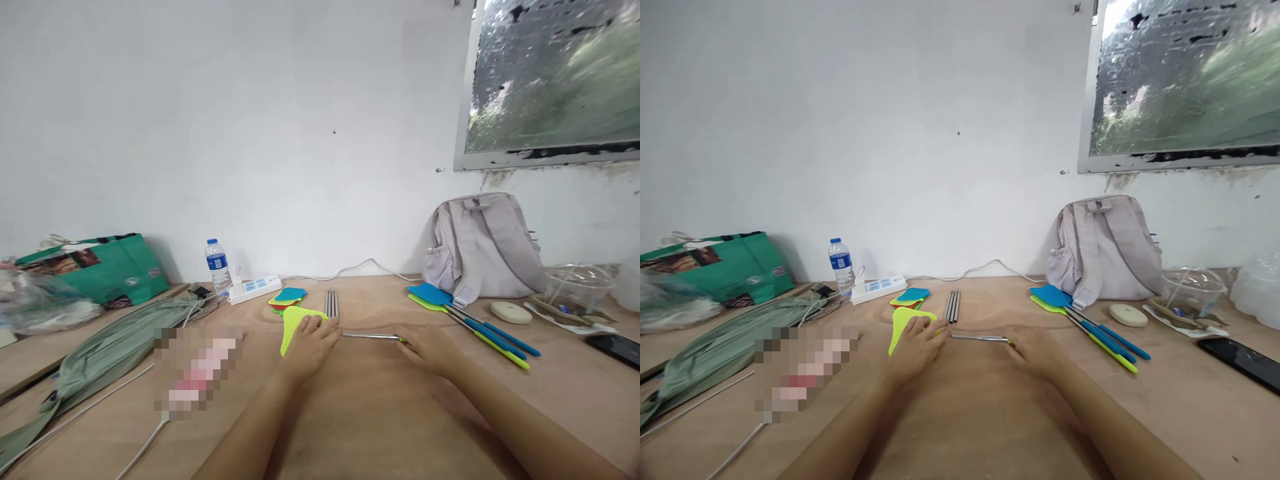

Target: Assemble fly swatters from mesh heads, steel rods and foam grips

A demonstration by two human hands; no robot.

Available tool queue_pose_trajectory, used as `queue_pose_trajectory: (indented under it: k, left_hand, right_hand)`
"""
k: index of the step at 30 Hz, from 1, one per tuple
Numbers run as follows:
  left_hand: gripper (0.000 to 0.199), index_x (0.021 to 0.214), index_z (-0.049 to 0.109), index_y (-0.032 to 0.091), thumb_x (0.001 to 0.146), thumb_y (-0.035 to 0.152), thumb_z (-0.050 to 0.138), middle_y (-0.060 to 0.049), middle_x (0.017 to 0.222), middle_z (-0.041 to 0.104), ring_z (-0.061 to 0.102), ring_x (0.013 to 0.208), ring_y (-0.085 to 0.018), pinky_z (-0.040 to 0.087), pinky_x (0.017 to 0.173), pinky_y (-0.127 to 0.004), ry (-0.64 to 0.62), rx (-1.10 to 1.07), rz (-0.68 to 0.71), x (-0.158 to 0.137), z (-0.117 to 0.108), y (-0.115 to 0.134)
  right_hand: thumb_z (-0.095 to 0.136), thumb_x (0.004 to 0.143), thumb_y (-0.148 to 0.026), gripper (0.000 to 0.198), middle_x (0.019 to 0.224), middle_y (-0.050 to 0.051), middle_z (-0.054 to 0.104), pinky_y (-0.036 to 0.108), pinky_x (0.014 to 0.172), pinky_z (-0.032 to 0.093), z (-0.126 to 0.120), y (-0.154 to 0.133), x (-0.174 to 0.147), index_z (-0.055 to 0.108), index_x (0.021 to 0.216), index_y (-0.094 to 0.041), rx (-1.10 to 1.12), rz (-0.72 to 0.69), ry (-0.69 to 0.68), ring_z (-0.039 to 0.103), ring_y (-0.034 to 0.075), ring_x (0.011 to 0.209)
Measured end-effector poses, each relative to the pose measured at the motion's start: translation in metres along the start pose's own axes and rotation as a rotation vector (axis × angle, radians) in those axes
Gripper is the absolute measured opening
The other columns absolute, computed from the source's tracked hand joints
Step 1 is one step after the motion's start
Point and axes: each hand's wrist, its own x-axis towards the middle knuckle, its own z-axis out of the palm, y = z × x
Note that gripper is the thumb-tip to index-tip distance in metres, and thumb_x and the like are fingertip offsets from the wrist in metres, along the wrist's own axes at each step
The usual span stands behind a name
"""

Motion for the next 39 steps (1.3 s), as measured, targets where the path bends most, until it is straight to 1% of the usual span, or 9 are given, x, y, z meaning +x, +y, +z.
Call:
queue_pose_trajectory:
  k: [6, 13, 15, 17, 20, 23, 25, 31, 39]
  left_hand:
    - [0.016, 0.090, 0.058, 0.026, 0.079, 0.019, 0.049, 0.001, 0.105, 0.058, 0.044, 0.082, -0.019, 0.032, 0.073, -0.033, 0.010, 0.048, -0.014, -0.009, 0.002, -0.027]
    - [0.011, 0.085, 0.059, 0.027, 0.081, 0.024, 0.050, 0.003, 0.103, 0.060, 0.047, 0.086, -0.020, 0.034, 0.077, -0.035, 0.092, 0.071, -0.065, -0.011, -0.003, -0.034]
    - [0.013, 0.089, 0.059, 0.027, 0.082, 0.025, 0.047, 0.002, 0.109, 0.058, 0.046, 0.094, -0.021, 0.033, 0.083, -0.038, 0.156, 0.063, -0.165, -0.008, -0.005, -0.027]
    - [0.022, 0.102, 0.055, 0.024, 0.083, 0.023, 0.044, -0.002, 0.115, 0.056, 0.043, 0.103, -0.023, 0.031, 0.089, -0.038, 0.199, 0.034, -0.227, -0.002, -0.005, -0.011]
    - [0.027, 0.109, 0.050, 0.020, 0.085, 0.022, 0.041, -0.004, 0.108, 0.058, 0.045, 0.105, -0.020, 0.031, 0.092, -0.035, 0.190, -0.060, -0.090, 0.008, -0.003, 0.019]
    - [0.019, 0.100, 0.051, 0.019, 0.084, 0.017, 0.041, -0.003, 0.088, 0.060, 0.052, 0.084, -0.016, 0.038, 0.078, -0.031, 0.068, -0.088, 0.026, 0.014, -0.002, 0.039]
    - [0.017, 0.097, 0.051, 0.018, 0.083, 0.013, 0.043, -0.002, 0.081, 0.058, 0.051, 0.074, -0.015, 0.038, 0.069, -0.028, 0.012, -0.069, 0.071, 0.015, -0.004, 0.042]
    - [0.021, 0.098, 0.049, 0.015, 0.080, 0.007, 0.041, -0.002, 0.077, 0.055, 0.050, 0.071, -0.015, 0.035, 0.065, -0.028, 0.049, 0.038, 0.186, 0.011, -0.011, 0.021]
    - [0.015, 0.092, 0.049, 0.018, 0.082, 0.011, 0.040, -0.002, 0.075, 0.054, 0.050, 0.069, -0.016, 0.033, 0.062, -0.028, 0.040, 0.124, 0.125, -0.004, -0.013, -0.019]
  right_hand:
    - [0.042, 0.078, -0.025, 0.019, 0.062, 0.002, 0.060, 0.024, 0.051, 0.021, -0.008, 0.020, -0.003, 0.053, 0.065, -0.019, -0.161, 0.047, 0.058, 0.051, 0.013, 0.059]
    - [0.043, 0.077, -0.025, 0.017, 0.063, 0.003, 0.060, 0.024, 0.051, 0.018, -0.002, 0.009, 0.001, 0.055, 0.066, -0.019, -0.144, 0.114, 0.054, 0.050, 0.013, 0.059]
    - [0.043, 0.076, -0.024, 0.016, 0.062, 0.002, 0.059, 0.024, 0.050, 0.017, 0.002, 0.001, 0.000, 0.055, 0.065, -0.018, -0.088, 0.182, 0.040, 0.049, 0.012, 0.056]
    - [0.044, 0.074, -0.022, 0.016, 0.060, 0.001, 0.058, 0.025, 0.049, 0.015, 0.006, -0.010, -0.001, 0.053, 0.063, -0.018, -0.040, 0.252, 0.029, 0.047, 0.011, 0.054]
    - [0.045, 0.074, -0.023, 0.016, 0.059, 0.001, 0.058, 0.025, 0.049, 0.014, 0.009, -0.028, -0.001, 0.052, 0.060, -0.018, 0.012, 0.304, 0.005, 0.045, 0.011, 0.052]
    - [0.045, 0.074, -0.023, 0.017, 0.058, 0.001, 0.058, 0.024, 0.049, 0.014, 0.009, -0.038, -0.001, 0.051, 0.060, -0.018, 0.039, 0.267, -0.008, 0.045, 0.010, 0.051]
    - [0.045, 0.074, -0.023, 0.017, 0.057, 0.001, 0.056, 0.025, 0.049, 0.014, 0.009, -0.039, -0.001, 0.050, 0.059, -0.018, 0.013, 0.234, -0.008, 0.044, 0.010, 0.051]
    - [0.043, 0.076, -0.023, 0.016, 0.057, 0.000, 0.057, 0.025, 0.049, 0.014, 0.012, -0.028, -0.002, 0.051, 0.062, -0.019, -0.045, 0.134, 0.018, 0.044, 0.010, 0.051]
    - [0.043, 0.076, -0.022, 0.016, 0.058, 0.003, 0.059, 0.024, 0.051, 0.020, 0.009, 0.019, -0.011, 0.054, 0.064, -0.019, -0.208, 0.075, 0.174, 0.050, 0.013, 0.055]
